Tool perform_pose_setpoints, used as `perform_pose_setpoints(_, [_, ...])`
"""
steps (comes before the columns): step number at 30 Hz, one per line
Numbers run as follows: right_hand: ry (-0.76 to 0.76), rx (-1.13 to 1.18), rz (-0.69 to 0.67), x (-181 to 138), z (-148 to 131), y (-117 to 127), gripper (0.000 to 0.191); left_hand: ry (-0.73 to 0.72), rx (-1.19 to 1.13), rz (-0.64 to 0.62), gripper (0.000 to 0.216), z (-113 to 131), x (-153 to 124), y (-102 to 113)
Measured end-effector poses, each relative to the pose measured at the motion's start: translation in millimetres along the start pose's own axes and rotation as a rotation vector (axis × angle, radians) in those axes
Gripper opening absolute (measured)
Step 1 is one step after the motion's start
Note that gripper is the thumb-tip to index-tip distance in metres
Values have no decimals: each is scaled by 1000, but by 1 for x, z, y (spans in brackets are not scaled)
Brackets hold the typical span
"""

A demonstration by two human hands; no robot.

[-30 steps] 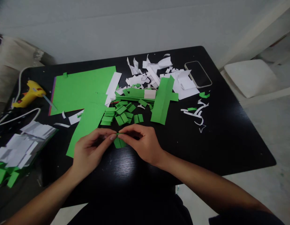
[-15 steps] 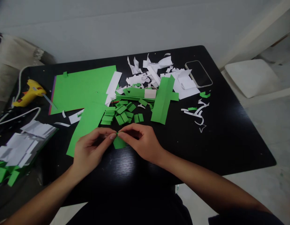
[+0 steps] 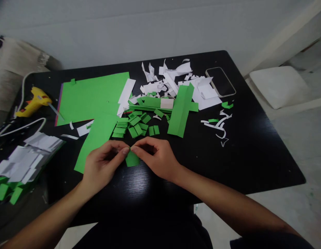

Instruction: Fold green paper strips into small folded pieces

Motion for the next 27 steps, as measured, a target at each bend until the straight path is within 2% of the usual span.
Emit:
perform_pose_setpoints(10, [-20,12,18,0,1,2,10,45,-47,4,4,-4,2,2])
perform_pose_setpoints(27, [-17,15,1,0,0,0,9,22,-27,-42,6,1,1,-2])
Point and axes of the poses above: each hand's wrist, its own x-axis towards the middle knuckle, its own y-axis out of the back of the hand, z = x × y, the point moved 10 cm from there along x, towards the middle knuckle, and after that the axes turned 13 degrees about y, right-handed, at the moved point
